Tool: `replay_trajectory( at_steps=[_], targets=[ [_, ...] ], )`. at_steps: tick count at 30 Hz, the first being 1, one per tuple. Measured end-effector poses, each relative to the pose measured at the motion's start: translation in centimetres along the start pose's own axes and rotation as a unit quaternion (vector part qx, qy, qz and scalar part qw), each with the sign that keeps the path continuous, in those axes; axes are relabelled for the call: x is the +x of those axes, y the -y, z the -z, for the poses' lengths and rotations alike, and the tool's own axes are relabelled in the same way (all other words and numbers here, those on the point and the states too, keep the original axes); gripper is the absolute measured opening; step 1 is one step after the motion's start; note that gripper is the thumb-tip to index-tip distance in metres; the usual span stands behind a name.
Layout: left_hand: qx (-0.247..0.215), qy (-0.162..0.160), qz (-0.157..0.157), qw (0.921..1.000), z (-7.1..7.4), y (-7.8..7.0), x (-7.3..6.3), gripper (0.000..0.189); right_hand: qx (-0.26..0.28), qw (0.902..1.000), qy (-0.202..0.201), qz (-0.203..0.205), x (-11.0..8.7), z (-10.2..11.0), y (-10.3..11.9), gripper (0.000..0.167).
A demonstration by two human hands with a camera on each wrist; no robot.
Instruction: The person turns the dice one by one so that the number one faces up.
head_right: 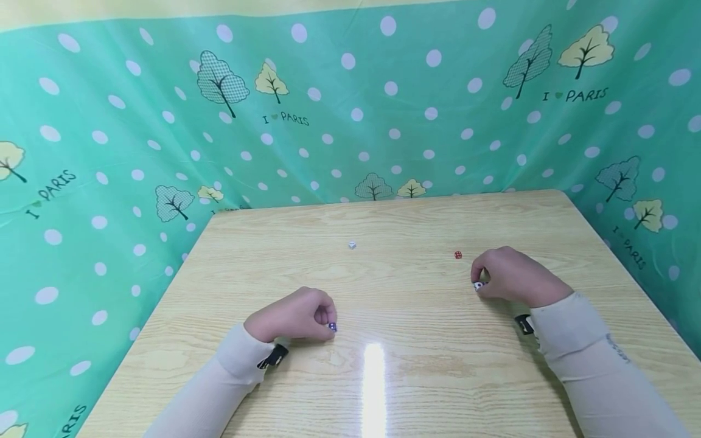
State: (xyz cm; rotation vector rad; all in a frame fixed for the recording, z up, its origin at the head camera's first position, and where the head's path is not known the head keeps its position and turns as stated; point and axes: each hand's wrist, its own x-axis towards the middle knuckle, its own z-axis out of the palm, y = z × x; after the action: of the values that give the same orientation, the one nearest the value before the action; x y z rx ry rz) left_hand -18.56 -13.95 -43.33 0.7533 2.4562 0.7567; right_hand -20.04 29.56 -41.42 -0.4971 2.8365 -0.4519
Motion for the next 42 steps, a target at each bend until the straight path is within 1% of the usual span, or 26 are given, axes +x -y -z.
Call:
replay_trajectory(
  at_steps=[4,14,22,28,31,35,38,42],
  targets=[
    [-0.002,0.001,0.000,1.0000,0.0,-0.1,0.0,0.013,-0.006,0.9999,-0.004,0.007,0.1,-0.1,0.0,0.011],
    [0.002,-0.002,-0.004,1.0000,0.1,-0.2,-0.1,0.013,-0.002,1.0000,0.004,-0.001,0.0,0.1,-0.1,0.012],
    [-0.002,0.000,0.000,1.0000,0.0,-0.1,0.1,0.013,0.005,0.9999,0.007,-0.007,-0.2,0.3,-0.1,0.010],
    [-0.001,0.000,-0.004,1.0000,0.0,0.1,0.1,0.013,0.015,0.9998,-0.015,-0.002,-0.1,0.4,0.0,0.023],
    [-0.002,0.000,-0.005,1.0000,0.0,0.2,0.1,0.013,0.011,0.9993,-0.033,-0.009,0.5,0.5,0.0,0.027],
    [-0.008,0.001,-0.003,1.0000,-0.1,0.1,0.0,0.013,-0.013,0.9986,-0.049,-0.012,1.9,0.9,0.0,0.033],
    [-0.007,0.000,-0.001,1.0000,-0.1,0.1,0.0,0.013,-0.026,0.9983,-0.052,-0.011,3.0,1.2,-0.1,0.035],
    [0.001,-0.002,-0.006,1.0000,0.0,0.0,0.0,0.013,-0.027,0.9984,-0.048,-0.013,4.1,1.5,-0.3,0.037]
  ],
)
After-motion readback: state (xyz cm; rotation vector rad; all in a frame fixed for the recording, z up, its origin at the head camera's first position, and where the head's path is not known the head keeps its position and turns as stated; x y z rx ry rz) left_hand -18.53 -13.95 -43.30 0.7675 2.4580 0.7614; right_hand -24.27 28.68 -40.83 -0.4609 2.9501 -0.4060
